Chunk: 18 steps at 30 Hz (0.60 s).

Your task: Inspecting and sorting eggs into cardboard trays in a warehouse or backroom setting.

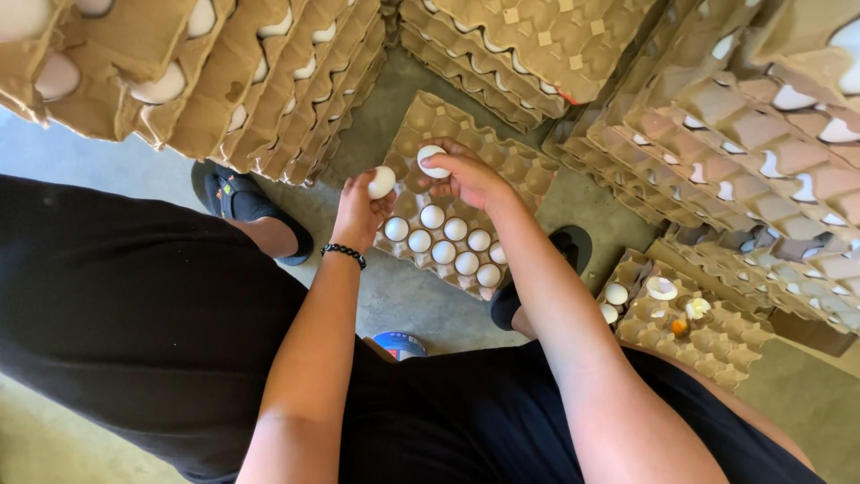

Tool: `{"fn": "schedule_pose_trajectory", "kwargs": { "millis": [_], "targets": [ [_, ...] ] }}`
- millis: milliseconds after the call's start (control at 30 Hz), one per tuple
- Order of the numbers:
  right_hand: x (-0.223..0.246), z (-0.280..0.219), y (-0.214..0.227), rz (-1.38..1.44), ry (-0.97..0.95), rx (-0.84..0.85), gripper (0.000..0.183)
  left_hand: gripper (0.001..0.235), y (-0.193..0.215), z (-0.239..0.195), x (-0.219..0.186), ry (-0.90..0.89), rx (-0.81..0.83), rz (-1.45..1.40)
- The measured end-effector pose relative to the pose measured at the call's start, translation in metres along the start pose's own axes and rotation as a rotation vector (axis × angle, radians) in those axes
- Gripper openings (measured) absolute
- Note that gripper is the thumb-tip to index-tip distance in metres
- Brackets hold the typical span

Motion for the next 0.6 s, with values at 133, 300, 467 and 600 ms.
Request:
{"fn": "schedule_pose_trajectory", "kwargs": {
  "millis": [133, 300, 467, 600],
  "targets": [
    [-0.018, 0.011, -0.003, -0.278, -0.061, -0.061, 0.047, 0.032, 0.021, 0.015, 0.001, -0.17, -0.042, 0.181],
    [-0.003, 0.002, -0.037, -1.097, 0.131, -0.077, 0.061, 0.046, -0.003, -0.032, -0.039, -0.863, -0.242, 1.191],
    [-0.013, -0.003, -0.05, -1.259, 0.123, -0.051, 0.061, 0.049, -0.006, -0.036, -0.033, -0.787, -0.254, 1.257],
    [-0.066, 0.03, -0.022, -1.292, 0.125, -0.07, 0.082, 0.048, -0.014, -0.034, -0.026, -0.819, -0.25, 1.457]
  ]
}}
Point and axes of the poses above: each hand's wrist, its own z-axis towards the middle knuckle, its own y-axis out of the back of the hand, x = y × z, the point moved 8 cm from there along z, towards the middle knuckle, and after that the axes turned 2 degrees about y, right-handed, at the moved point
